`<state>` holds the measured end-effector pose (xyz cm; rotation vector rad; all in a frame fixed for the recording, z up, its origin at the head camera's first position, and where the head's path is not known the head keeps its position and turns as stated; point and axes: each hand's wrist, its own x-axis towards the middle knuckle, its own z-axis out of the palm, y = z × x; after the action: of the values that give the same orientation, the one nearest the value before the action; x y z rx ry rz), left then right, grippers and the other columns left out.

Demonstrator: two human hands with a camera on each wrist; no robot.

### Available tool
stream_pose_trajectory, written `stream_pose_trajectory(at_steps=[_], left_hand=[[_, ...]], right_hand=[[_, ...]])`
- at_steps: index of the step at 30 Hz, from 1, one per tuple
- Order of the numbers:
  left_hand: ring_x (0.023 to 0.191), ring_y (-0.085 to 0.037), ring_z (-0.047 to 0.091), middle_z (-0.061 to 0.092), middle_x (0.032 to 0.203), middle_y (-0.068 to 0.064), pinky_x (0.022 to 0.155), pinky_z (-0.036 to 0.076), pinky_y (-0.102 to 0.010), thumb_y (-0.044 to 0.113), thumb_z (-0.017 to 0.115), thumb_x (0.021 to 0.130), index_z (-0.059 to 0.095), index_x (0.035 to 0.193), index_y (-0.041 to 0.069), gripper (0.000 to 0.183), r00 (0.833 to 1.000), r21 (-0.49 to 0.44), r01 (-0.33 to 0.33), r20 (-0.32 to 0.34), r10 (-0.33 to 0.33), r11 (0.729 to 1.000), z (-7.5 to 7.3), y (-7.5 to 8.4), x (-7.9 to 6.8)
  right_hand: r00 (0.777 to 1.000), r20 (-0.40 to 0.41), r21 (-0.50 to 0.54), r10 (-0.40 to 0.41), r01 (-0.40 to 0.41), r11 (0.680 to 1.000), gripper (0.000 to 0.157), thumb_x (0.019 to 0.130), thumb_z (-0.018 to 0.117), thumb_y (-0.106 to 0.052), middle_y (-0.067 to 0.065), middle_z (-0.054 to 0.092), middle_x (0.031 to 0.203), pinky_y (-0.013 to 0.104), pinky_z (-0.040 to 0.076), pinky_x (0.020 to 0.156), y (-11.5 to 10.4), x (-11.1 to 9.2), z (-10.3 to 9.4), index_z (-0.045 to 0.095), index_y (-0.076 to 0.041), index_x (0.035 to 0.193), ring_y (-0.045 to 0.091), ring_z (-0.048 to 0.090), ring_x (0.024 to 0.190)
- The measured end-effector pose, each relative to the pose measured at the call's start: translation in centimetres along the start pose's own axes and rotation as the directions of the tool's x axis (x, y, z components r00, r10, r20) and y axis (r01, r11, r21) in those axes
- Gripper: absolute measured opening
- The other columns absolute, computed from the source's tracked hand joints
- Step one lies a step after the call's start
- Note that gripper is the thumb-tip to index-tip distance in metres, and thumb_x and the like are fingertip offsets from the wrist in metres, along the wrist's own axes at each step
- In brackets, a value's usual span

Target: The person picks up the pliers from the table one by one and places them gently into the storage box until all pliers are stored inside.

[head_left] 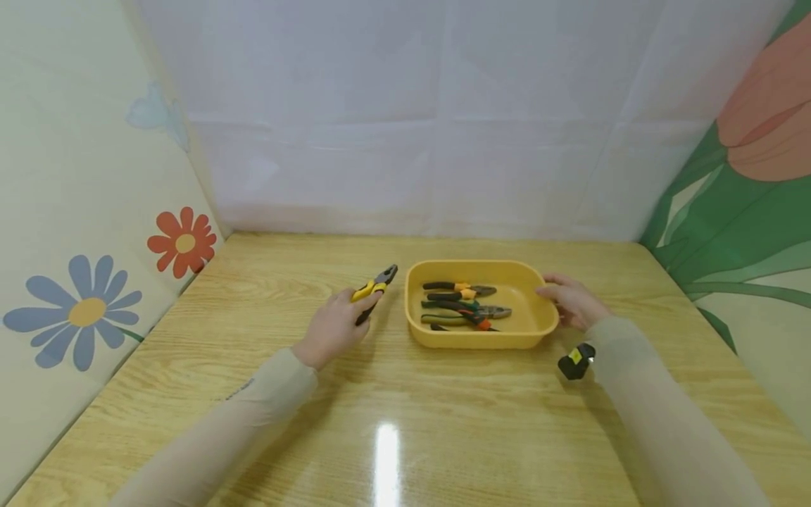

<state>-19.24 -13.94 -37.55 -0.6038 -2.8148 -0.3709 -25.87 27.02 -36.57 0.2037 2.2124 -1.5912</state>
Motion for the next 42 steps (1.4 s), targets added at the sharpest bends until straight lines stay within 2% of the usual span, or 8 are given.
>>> stream_pose_trajectory(at_steps=[9, 23, 25, 28, 31, 35, 39, 42], left_hand=[[0.087, -0.035, 0.062, 0.062, 0.112, -0.025, 0.071, 0.056, -0.049, 0.009, 0.069, 0.089, 0.062, 0.139, 0.012, 0.050, 0.996, 0.011, -0.070, -0.049, 0.071, 0.997, -0.1, 0.1, -0.1], [0.083, -0.033, 0.062, 0.063, 0.108, -0.024, 0.071, 0.055, -0.048, 0.008, 0.071, 0.090, 0.065, 0.135, 0.011, 0.045, 0.957, 0.025, -0.261, -0.126, 0.262, 0.965, 0.1, 0.4, 0.7], [0.084, -0.034, 0.063, 0.063, 0.108, -0.024, 0.071, 0.055, -0.048, 0.007, 0.071, 0.090, 0.066, 0.134, 0.011, 0.045, 0.949, 0.030, -0.282, -0.135, 0.283, 0.959, 0.2, 0.5, 0.9], [0.087, -0.036, 0.064, 0.063, 0.111, -0.026, 0.072, 0.056, -0.049, 0.007, 0.071, 0.090, 0.067, 0.133, 0.010, 0.043, 0.945, 0.024, -0.295, -0.139, 0.296, 0.955, 0.1, 0.7, 1.0], [0.090, -0.039, 0.064, 0.062, 0.114, -0.028, 0.074, 0.056, -0.051, 0.008, 0.071, 0.091, 0.066, 0.133, 0.010, 0.042, 0.945, 0.021, -0.300, -0.127, 0.300, 0.954, 0.1, 0.8, 1.1], [0.086, -0.037, 0.064, 0.063, 0.112, -0.027, 0.072, 0.056, -0.048, 0.008, 0.071, 0.091, 0.067, 0.132, 0.012, 0.042, 0.935, 0.040, -0.329, -0.125, 0.332, 0.943, 0.0, 1.0, 1.4], [0.082, -0.033, 0.065, 0.064, 0.109, -0.024, 0.069, 0.057, -0.044, 0.008, 0.073, 0.089, 0.068, 0.132, 0.012, 0.043, 0.918, 0.065, -0.368, -0.136, 0.373, 0.928, 0.1, 1.1, 1.7], [0.084, -0.032, 0.065, 0.064, 0.108, -0.024, 0.070, 0.057, -0.043, 0.009, 0.073, 0.090, 0.068, 0.132, 0.012, 0.043, 0.913, 0.073, -0.381, -0.127, 0.387, 0.922, 0.1, 1.2, 1.9]], right_hand=[[1.000, -0.007, -0.009, 0.015, -0.015, 1.000, 0.065, 0.107, 0.043, -0.021, 0.024, 0.039, 0.143, 0.029, 0.056, 0.074, -0.1, 0.0, 0.0, 0.010, -0.003, 0.160, 0.010, 0.057, 0.089], [1.000, 0.000, 0.009, 0.022, -0.022, 1.000, 0.066, 0.108, 0.044, -0.023, 0.026, 0.035, 0.148, 0.030, 0.057, 0.076, 0.1, 0.1, -0.2, 0.009, -0.004, 0.161, 0.012, 0.057, 0.093], [1.000, 0.005, 0.019, 0.012, -0.012, 1.000, 0.068, 0.107, 0.047, -0.024, 0.024, 0.041, 0.142, 0.030, 0.057, 0.075, 0.2, 0.3, -0.3, 0.010, -0.004, 0.160, 0.012, 0.057, 0.092], [1.000, 0.022, 0.060, -0.005, 0.004, 0.998, 0.070, 0.104, 0.054, -0.025, 0.016, 0.054, 0.122, 0.031, 0.058, 0.073, 0.7, 0.7, -0.7, 0.017, -0.005, 0.160, 0.012, 0.060, 0.086], [0.999, 0.030, 0.062, -0.015, 0.013, 0.998, 0.071, 0.103, 0.055, -0.025, 0.006, 0.057, 0.106, 0.031, 0.058, 0.072, 0.8, 0.7, -0.8, 0.017, -0.003, 0.159, 0.010, 0.061, 0.082], [1.000, 0.016, 0.021, -0.003, 0.002, 1.000, 0.070, 0.106, 0.048, -0.024, 0.006, 0.055, 0.112, 0.030, 0.058, 0.074, 0.3, 0.2, -0.4, 0.010, -0.002, 0.160, 0.008, 0.060, 0.083], [1.000, 0.007, 0.007, 0.010, -0.010, 1.000, 0.067, 0.107, 0.044, -0.023, 0.008, 0.054, 0.116, 0.030, 0.058, 0.074, -0.1, -0.1, -0.1, 0.009, -0.003, 0.160, 0.007, 0.059, 0.084], [1.000, 0.008, 0.002, 0.010, -0.010, 1.000, 0.066, 0.107, 0.043, -0.022, 0.008, 0.054, 0.116, 0.029, 0.057, 0.074, -0.1, -0.1, -0.1, 0.009, -0.002, 0.160, 0.007, 0.060, 0.084]])
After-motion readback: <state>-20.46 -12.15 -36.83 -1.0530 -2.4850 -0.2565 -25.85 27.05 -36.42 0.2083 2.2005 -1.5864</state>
